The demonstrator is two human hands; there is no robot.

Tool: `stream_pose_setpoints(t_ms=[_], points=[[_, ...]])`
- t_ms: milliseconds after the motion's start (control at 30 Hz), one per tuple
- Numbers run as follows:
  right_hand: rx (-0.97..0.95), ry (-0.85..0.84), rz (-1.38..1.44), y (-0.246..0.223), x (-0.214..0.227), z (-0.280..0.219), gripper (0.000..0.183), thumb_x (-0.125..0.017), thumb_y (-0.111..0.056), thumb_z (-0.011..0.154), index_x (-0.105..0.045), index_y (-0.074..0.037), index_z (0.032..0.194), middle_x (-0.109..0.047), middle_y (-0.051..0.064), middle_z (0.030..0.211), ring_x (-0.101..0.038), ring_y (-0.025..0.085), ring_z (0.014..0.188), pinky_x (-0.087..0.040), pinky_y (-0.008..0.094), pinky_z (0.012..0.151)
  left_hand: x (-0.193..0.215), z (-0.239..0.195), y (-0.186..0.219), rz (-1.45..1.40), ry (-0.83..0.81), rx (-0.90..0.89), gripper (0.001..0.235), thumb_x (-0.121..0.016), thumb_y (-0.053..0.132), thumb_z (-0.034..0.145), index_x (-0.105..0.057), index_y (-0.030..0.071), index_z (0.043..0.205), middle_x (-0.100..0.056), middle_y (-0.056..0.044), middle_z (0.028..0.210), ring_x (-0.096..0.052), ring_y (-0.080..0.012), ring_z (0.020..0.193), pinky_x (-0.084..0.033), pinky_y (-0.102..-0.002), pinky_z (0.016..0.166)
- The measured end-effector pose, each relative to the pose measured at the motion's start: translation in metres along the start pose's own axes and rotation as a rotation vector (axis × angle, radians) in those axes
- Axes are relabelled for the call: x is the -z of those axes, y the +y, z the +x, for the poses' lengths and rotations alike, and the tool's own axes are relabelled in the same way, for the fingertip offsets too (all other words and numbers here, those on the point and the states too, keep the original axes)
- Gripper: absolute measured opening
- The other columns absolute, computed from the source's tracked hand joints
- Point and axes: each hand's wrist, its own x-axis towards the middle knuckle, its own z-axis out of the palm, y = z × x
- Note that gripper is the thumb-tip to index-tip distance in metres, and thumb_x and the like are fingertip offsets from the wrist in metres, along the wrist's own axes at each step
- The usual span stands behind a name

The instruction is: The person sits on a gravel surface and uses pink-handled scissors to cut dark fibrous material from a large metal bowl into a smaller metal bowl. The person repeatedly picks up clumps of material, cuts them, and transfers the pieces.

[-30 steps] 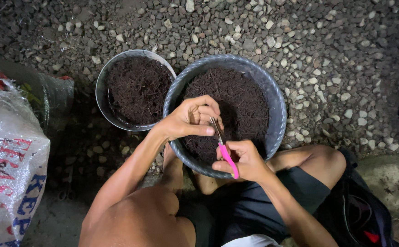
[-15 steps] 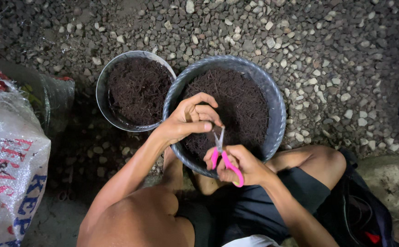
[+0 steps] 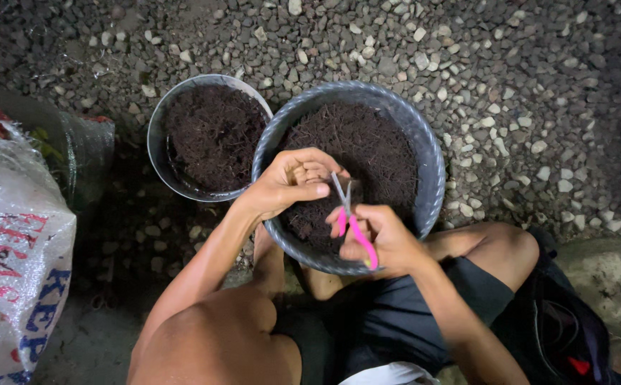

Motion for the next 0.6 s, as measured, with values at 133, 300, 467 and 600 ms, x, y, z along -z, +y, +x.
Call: stream_pose_setpoints(t_ms=[133,300,467,600], points=[[-0.018,-0.001,-0.004,-0.001,0.009,0.004,0.056,-0.090,-0.005,0.073,-0.065,-0.001,0.123,-0.066,0.000,0.100,-0.060,0.003,0.082,-0.051,0.021,0.074,-0.002,0.004,-0.003,0.100,0.037,0.029,0.036,-0.074,-0.005,0.090,-0.064,-0.002,0.124,-0.069,-0.007,0.116,-0.064,-0.0144,0.113,-0.052,-0.031,0.103],[-0.017,-0.021,0.021,-0.002,0.004,0.011,0.055,-0.089,-0.008,0.074,-0.066,-0.001,0.123,-0.067,0.001,0.100,-0.058,0.004,0.078,-0.052,0.021,0.071,0.003,0.003,-0.007,0.159,0.043,0.119,0.026,-0.072,-0.001,0.096,-0.070,-0.002,0.122,-0.068,-0.005,0.100,-0.062,-0.0103,0.093,-0.051,-0.027,0.082],[0.033,-0.040,0.161,-0.005,0.006,0.004,0.051,-0.085,-0.007,0.077,-0.066,-0.001,0.124,-0.070,0.001,0.104,-0.064,0.005,0.081,-0.053,0.022,0.074,0.006,0.002,-0.011,0.086,0.169,-0.020,0.017,-0.072,0.005,0.099,-0.070,-0.002,0.115,-0.067,-0.006,0.099,-0.059,-0.0120,0.088,-0.050,-0.028,0.079],[-0.034,-0.001,-0.048,-0.005,0.010,-0.005,0.053,-0.089,-0.010,0.074,-0.067,-0.001,0.121,-0.068,0.001,0.096,-0.061,0.005,0.078,-0.052,0.022,0.071,0.002,0.006,-0.005,0.120,0.165,-0.119,0.015,-0.069,0.010,0.099,-0.069,-0.002,0.108,-0.067,-0.008,0.111,-0.065,-0.0155,0.097,-0.054,-0.030,0.082]])
